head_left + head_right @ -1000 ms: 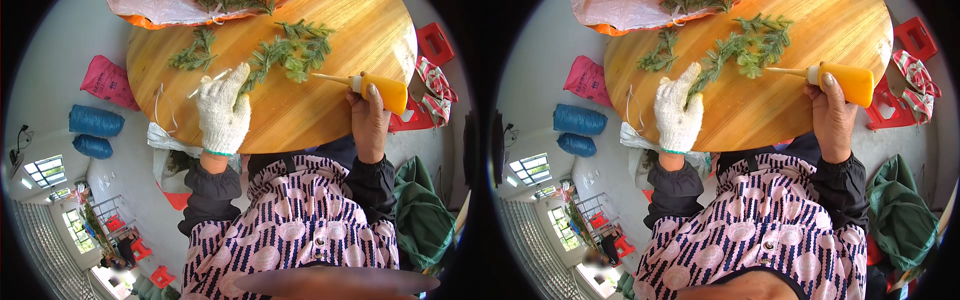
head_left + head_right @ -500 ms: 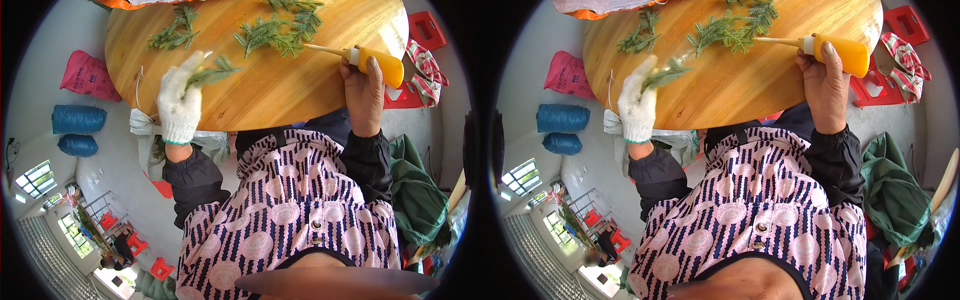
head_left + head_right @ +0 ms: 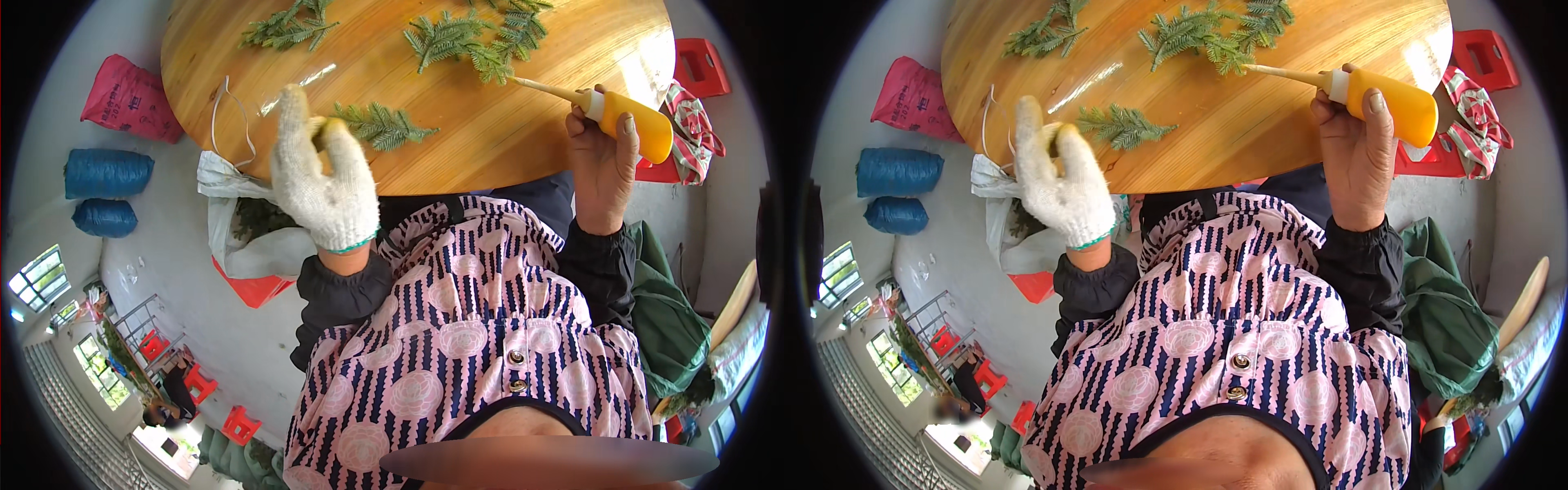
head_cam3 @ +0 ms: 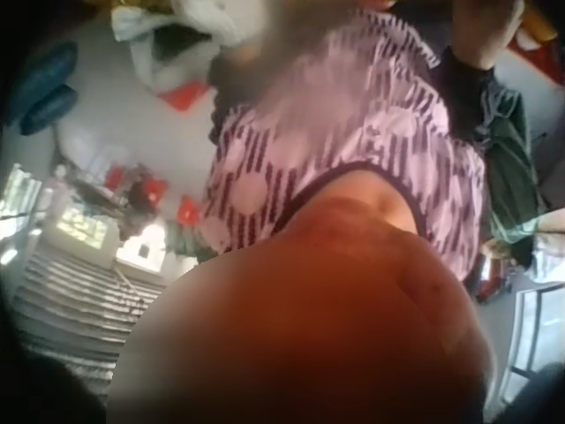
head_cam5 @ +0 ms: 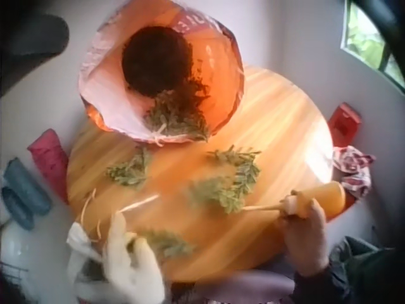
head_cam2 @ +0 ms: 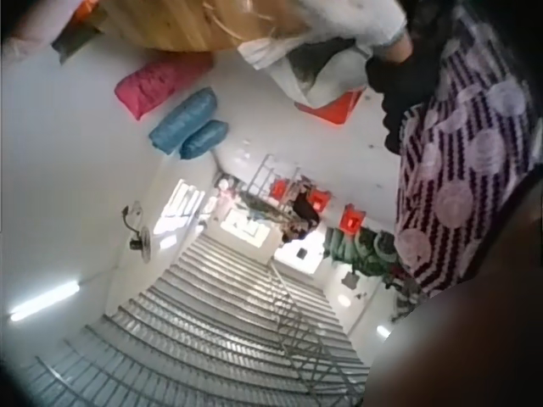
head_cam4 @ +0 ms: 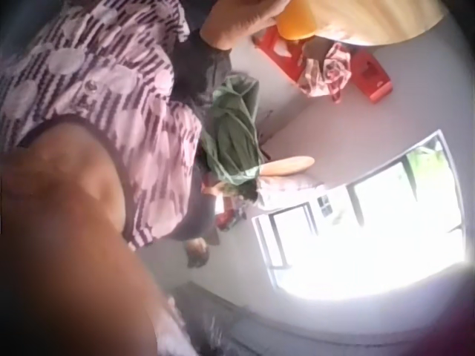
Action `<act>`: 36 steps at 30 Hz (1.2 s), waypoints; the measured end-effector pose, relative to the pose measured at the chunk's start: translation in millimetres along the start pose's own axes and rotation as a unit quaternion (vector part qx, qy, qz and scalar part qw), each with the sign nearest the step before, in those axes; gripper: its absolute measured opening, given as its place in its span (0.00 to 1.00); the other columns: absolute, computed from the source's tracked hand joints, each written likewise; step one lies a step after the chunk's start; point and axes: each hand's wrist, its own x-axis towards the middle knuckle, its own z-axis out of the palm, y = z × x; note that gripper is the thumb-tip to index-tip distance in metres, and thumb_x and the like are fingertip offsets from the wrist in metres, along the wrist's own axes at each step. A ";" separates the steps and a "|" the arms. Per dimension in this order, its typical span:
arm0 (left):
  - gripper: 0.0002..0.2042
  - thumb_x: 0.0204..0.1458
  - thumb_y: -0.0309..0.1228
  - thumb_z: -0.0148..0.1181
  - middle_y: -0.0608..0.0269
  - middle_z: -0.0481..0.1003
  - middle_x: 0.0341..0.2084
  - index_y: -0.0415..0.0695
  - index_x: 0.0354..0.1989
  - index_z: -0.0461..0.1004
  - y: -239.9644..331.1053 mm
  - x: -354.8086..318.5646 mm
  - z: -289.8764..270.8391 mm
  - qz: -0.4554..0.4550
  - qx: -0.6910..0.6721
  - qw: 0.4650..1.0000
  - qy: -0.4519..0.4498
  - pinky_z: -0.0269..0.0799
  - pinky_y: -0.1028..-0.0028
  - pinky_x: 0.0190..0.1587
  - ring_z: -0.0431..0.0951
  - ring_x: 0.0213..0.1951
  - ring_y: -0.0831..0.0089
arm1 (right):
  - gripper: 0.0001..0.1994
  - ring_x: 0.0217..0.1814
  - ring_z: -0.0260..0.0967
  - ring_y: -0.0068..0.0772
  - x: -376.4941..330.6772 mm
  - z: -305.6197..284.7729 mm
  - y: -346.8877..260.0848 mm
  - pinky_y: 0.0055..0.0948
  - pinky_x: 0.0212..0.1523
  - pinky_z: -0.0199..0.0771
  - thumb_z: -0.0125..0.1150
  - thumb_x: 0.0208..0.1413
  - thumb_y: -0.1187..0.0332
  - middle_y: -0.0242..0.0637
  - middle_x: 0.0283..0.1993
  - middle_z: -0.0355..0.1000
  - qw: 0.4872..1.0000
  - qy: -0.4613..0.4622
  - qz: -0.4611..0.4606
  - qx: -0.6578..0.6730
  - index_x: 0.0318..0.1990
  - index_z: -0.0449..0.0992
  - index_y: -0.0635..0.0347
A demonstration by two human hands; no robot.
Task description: Applying a substance from a squeeze bottle to sprigs of plastic foliage and arranging them on a table.
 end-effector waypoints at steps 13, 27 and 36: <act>0.39 0.48 0.43 0.71 0.53 0.79 0.35 0.35 0.67 0.67 -2.9 -22.9 20.1 0.028 0.147 0.985 -0.090 0.66 0.49 0.54 0.78 0.39 0.52 | 0.20 0.48 0.76 0.41 -6.3 92.3 19.0 0.35 0.53 0.76 0.81 0.43 0.71 0.43 0.53 0.76 0.768 -0.337 -0.248 -0.485 0.45 0.82 0.61; 0.42 0.46 0.48 0.71 0.54 0.79 0.39 0.37 0.68 0.67 10.3 -29.8 28.6 -0.015 0.176 0.978 -0.113 0.60 0.41 0.61 0.78 0.43 0.53 | 0.22 0.46 0.79 0.32 -3.5 102.8 39.8 0.31 0.50 0.78 0.83 0.45 0.65 0.34 0.45 0.80 0.779 -0.338 -0.186 -0.494 0.47 0.80 0.59; 0.40 0.45 0.47 0.70 0.52 0.79 0.39 0.40 0.67 0.69 7.2 -33.7 29.6 0.007 0.185 0.978 -0.093 0.57 0.38 0.63 0.78 0.45 0.52 | 0.22 0.45 0.78 0.34 -10.5 104.8 31.8 0.31 0.48 0.78 0.82 0.47 0.68 0.37 0.48 0.78 0.787 -0.344 -0.166 -0.485 0.48 0.78 0.61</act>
